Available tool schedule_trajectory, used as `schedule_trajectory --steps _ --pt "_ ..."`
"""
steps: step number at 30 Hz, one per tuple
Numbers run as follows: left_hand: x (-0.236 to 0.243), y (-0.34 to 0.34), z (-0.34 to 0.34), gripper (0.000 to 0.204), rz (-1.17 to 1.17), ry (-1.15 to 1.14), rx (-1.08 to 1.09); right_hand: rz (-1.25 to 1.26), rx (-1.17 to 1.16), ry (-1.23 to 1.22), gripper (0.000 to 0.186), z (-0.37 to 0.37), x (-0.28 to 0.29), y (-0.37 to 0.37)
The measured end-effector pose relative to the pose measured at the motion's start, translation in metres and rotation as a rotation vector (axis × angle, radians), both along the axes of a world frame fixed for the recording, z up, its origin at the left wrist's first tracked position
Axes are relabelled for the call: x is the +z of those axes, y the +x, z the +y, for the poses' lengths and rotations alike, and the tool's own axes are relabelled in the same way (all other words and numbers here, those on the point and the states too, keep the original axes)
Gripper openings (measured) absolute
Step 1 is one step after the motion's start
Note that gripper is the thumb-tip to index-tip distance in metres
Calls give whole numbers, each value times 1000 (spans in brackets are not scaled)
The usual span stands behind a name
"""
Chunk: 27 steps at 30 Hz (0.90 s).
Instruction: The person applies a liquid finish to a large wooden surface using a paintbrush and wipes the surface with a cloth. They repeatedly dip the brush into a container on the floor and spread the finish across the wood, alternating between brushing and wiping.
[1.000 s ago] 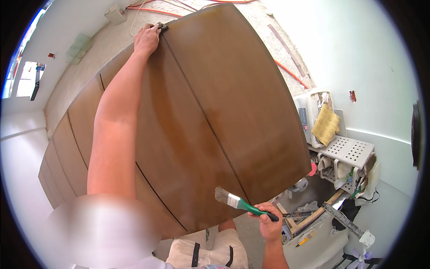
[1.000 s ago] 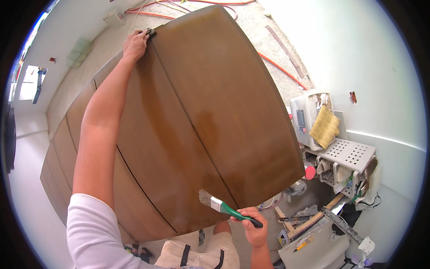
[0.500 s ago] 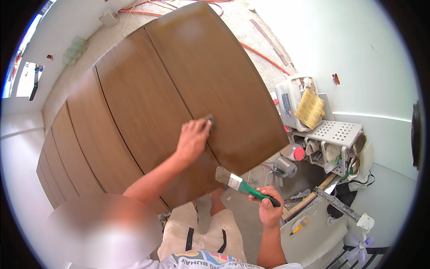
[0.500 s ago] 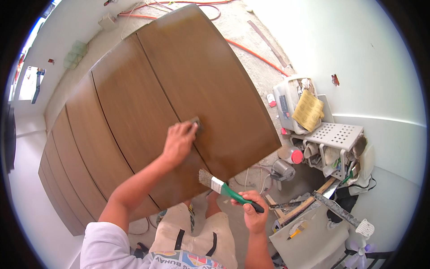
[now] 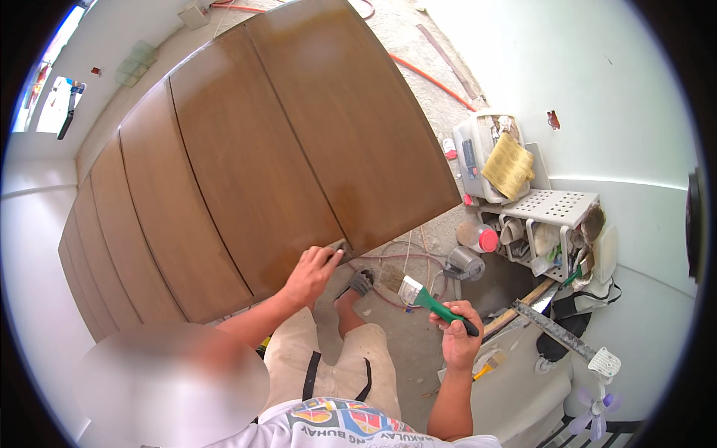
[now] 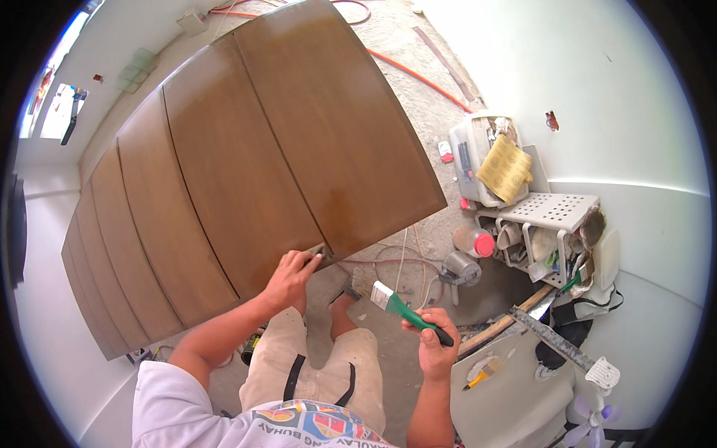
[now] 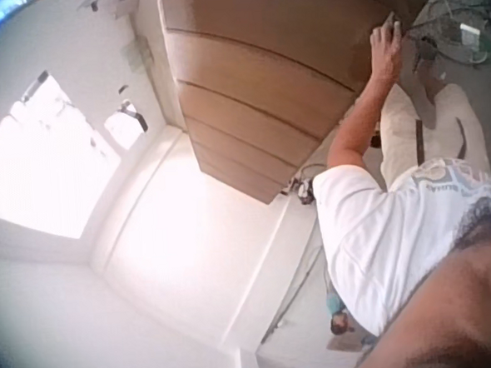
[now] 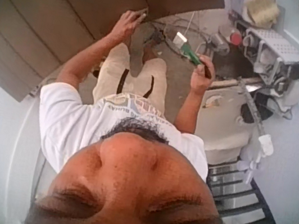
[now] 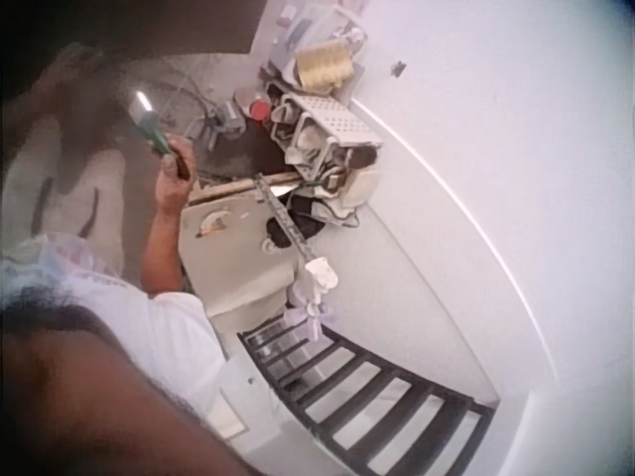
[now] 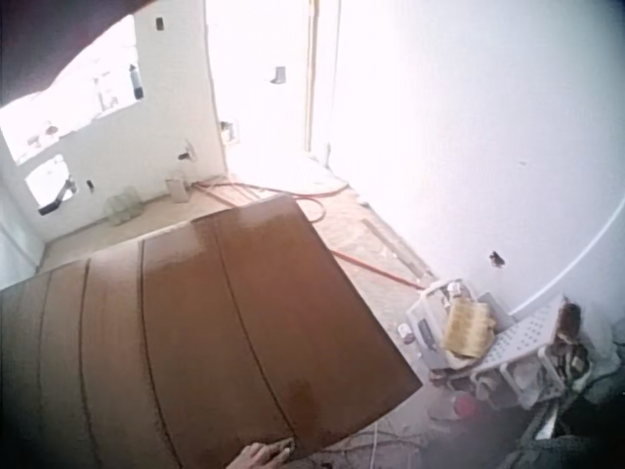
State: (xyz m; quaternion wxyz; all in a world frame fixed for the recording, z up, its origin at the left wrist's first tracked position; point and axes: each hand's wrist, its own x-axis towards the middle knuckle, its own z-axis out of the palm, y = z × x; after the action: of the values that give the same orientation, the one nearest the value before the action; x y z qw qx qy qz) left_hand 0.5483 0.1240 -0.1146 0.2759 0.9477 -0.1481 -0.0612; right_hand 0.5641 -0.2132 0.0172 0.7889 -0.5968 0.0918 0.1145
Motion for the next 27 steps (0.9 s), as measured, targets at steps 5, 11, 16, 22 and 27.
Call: schedule_trajectory --steps 5,11,16,22,27 --pt "-15 5 37 54 -125 121 -57 27 78 12 33 13 -11 7" --pt "-44 123 146 49 -245 265 145 84 87 -30 33 66 -22 35" --pt "-65 277 291 38 -379 342 327 100 144 -59 35 123 -40 63" --pt "-86 432 428 35 -424 407 474 96 164 -31 36 190 -56 94" --pt "-98 505 498 33 -389 410 613 123 162 -40 35 215 -61 101"
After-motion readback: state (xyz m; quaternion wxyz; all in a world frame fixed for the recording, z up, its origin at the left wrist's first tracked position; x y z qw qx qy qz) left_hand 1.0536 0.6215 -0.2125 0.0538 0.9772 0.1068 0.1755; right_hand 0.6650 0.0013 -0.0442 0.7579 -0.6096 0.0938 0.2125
